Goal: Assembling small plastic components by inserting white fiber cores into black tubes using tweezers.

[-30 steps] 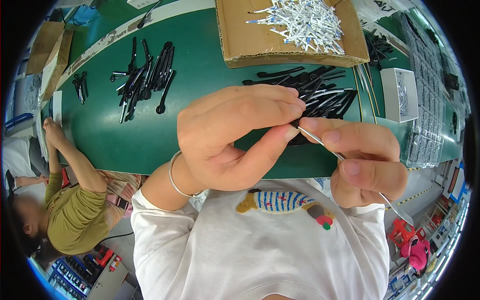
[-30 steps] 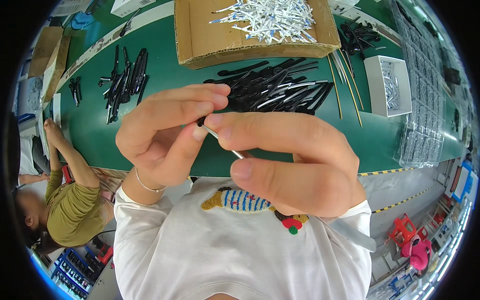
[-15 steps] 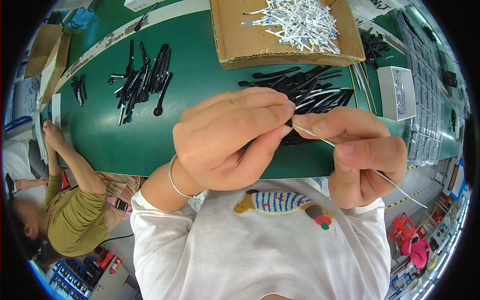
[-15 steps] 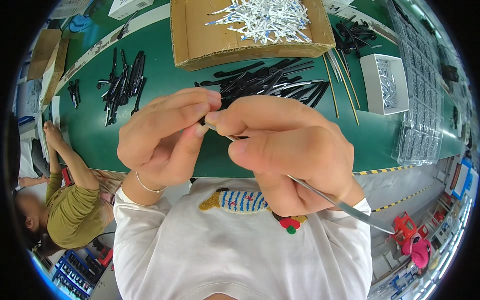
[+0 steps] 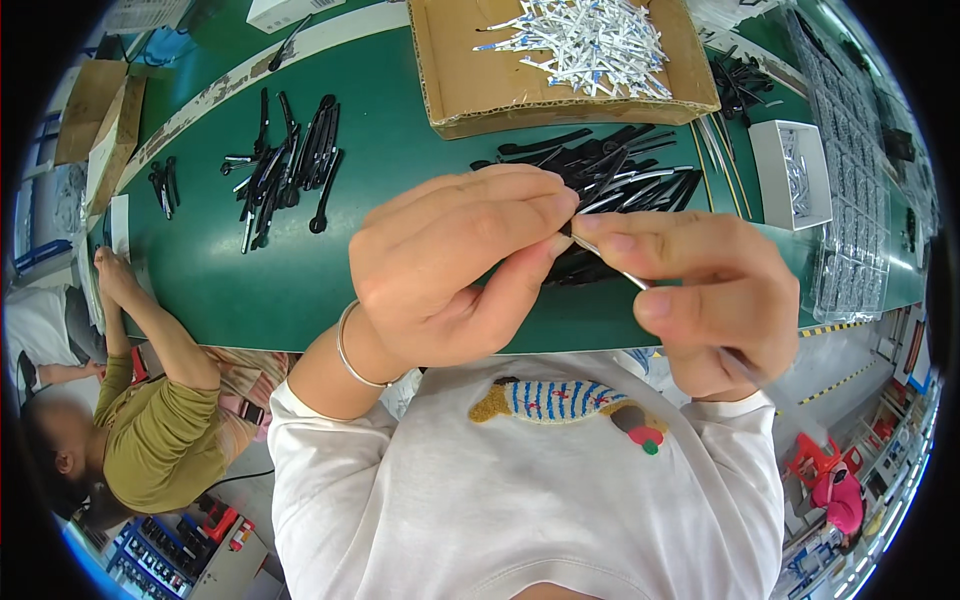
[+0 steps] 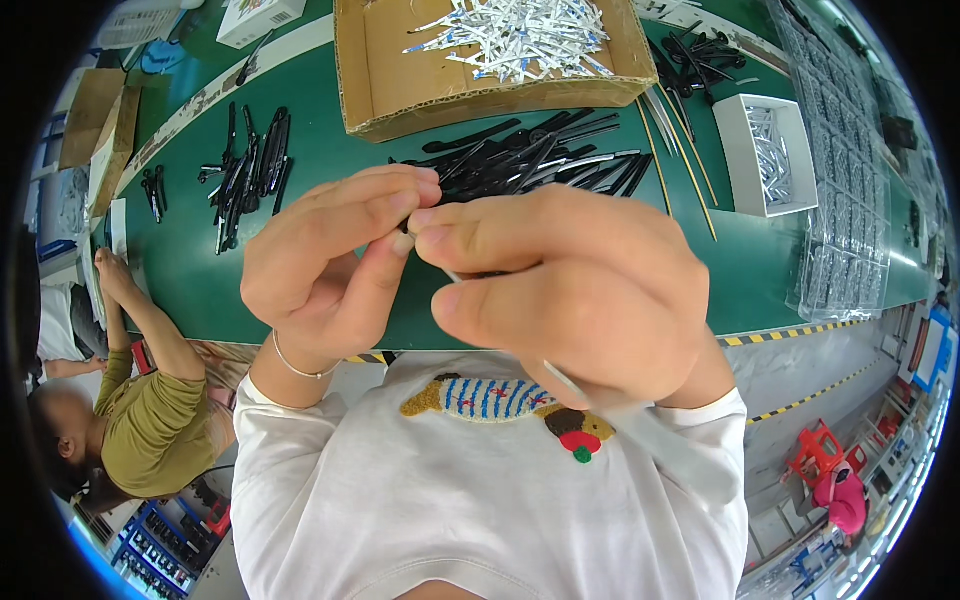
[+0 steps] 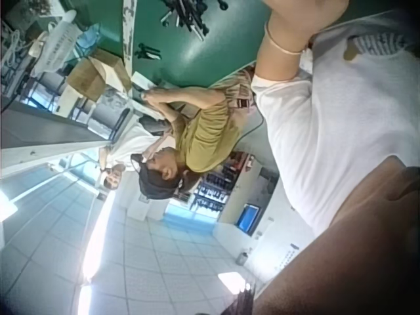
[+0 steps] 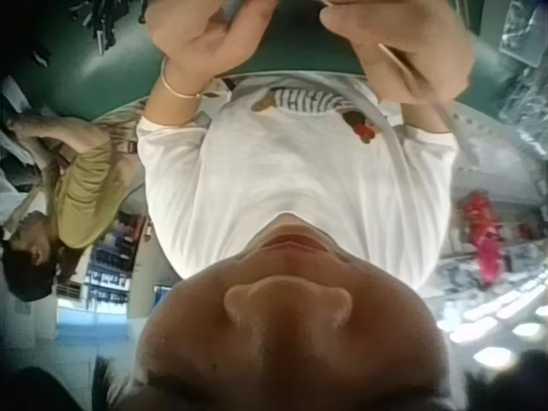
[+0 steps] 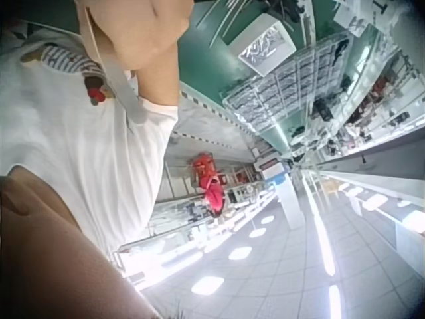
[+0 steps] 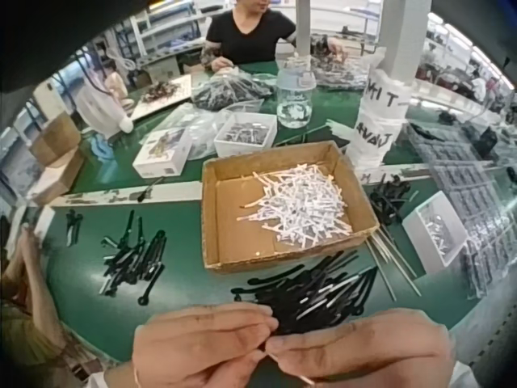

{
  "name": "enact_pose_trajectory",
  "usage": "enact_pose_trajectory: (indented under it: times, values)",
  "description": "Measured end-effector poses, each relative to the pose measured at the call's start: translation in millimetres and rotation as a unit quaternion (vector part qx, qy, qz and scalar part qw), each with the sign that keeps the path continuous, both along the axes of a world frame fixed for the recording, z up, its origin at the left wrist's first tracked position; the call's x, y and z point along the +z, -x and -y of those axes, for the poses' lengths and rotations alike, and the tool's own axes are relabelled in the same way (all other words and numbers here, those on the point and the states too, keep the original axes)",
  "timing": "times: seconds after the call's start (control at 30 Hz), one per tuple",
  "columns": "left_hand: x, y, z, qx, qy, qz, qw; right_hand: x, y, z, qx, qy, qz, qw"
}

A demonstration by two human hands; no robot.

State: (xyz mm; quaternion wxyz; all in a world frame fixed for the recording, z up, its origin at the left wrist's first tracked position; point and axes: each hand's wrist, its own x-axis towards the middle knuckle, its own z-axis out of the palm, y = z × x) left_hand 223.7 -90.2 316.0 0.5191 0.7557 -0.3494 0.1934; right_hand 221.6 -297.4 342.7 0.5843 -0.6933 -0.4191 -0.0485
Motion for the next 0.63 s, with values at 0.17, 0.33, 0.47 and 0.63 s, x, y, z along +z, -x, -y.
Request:
enact_pose_trajectory:
  times: [0.17, 0.33, 0.47, 0.63]
  values:
    - [-5.6, -5.2, 2.3, 0.045, 0.041, 0.046, 0.997, -17.2, -3.0, -11.9, 0.045, -0.16, -0.074, 0.983]
    - [-2.3, -4.6, 1.7, 0.081, 0.053, 0.076, 0.992, -18.1, -0.8, -14.7, 0.033, -0.145, 0.009, 0.989]
    - [-0.9, -3.2, 1.5, 0.089, 0.05, 0.077, 0.992, -18.8, 1.1, -13.9, 0.021, -0.131, 0.022, 0.991]
    - [-3.3, -4.7, 1.9, 0.097, 0.051, 0.09, 0.99, -13.9, 1.1, -13.5, -0.009, -0.074, 0.061, 0.995]
